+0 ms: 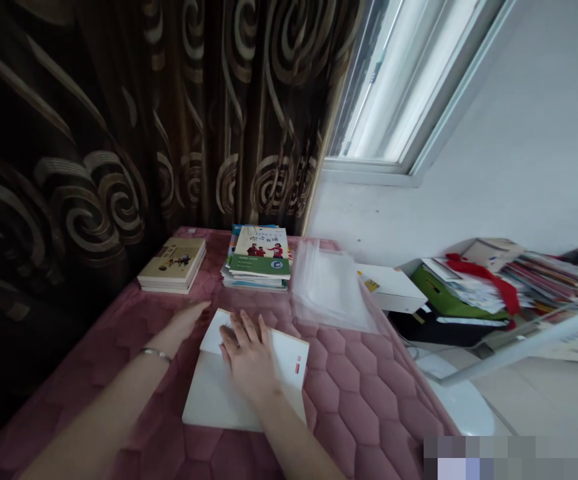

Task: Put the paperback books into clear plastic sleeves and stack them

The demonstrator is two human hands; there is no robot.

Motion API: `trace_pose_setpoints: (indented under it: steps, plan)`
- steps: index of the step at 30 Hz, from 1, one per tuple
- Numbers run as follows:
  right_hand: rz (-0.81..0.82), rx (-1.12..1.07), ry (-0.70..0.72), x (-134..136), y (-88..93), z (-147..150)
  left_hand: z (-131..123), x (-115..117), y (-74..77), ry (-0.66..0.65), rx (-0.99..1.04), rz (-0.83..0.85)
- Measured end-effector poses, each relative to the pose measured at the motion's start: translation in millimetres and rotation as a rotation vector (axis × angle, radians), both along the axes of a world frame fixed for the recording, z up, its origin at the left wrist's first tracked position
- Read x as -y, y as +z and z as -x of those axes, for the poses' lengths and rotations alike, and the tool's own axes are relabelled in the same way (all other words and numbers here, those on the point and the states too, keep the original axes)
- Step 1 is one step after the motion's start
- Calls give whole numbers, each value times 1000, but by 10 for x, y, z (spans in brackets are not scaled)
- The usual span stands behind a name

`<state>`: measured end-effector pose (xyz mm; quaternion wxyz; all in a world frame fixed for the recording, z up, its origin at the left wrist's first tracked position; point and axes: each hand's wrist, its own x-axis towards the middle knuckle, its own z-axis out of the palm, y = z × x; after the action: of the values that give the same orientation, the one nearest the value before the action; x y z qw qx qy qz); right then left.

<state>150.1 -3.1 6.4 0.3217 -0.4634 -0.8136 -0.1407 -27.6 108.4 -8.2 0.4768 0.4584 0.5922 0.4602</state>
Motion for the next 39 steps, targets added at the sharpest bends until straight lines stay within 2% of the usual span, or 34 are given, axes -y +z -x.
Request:
trace_pose_setpoints:
  steps: [2, 4, 6, 10, 13, 17, 23, 31, 36, 39]
  plan:
    - [-8, 0, 0, -3, -10, 1, -70, -120, 69, -33, 57, 86]
    - [-3, 7, 6, -5, -19, -1, -126, -143, 138, -66, 108, 140]
    - [-2, 9, 13, -6, -29, -3, -162, -70, 195, -95, 165, 141]
    - [-13, 1, 44, 4, -49, 3, -181, 227, 252, -110, 294, 40]
    - [0, 0, 56, 15, -61, 19, -179, 419, 230, -89, 361, -59]
    - [11, 19, 68, 36, -55, 34, -184, 524, 154, -35, 379, -124]
    - [16, 19, 126, 89, -32, 41, -171, 522, 105, -83, 447, -58]
    - [35, 1, 150, 129, -64, 62, -150, 555, 64, -70, 493, -65]
    - [19, -5, 157, 154, -51, 63, -151, 567, 76, -71, 506, -57]
    - [29, -5, 151, 162, -48, 67, -131, 561, 100, -83, 543, 6]
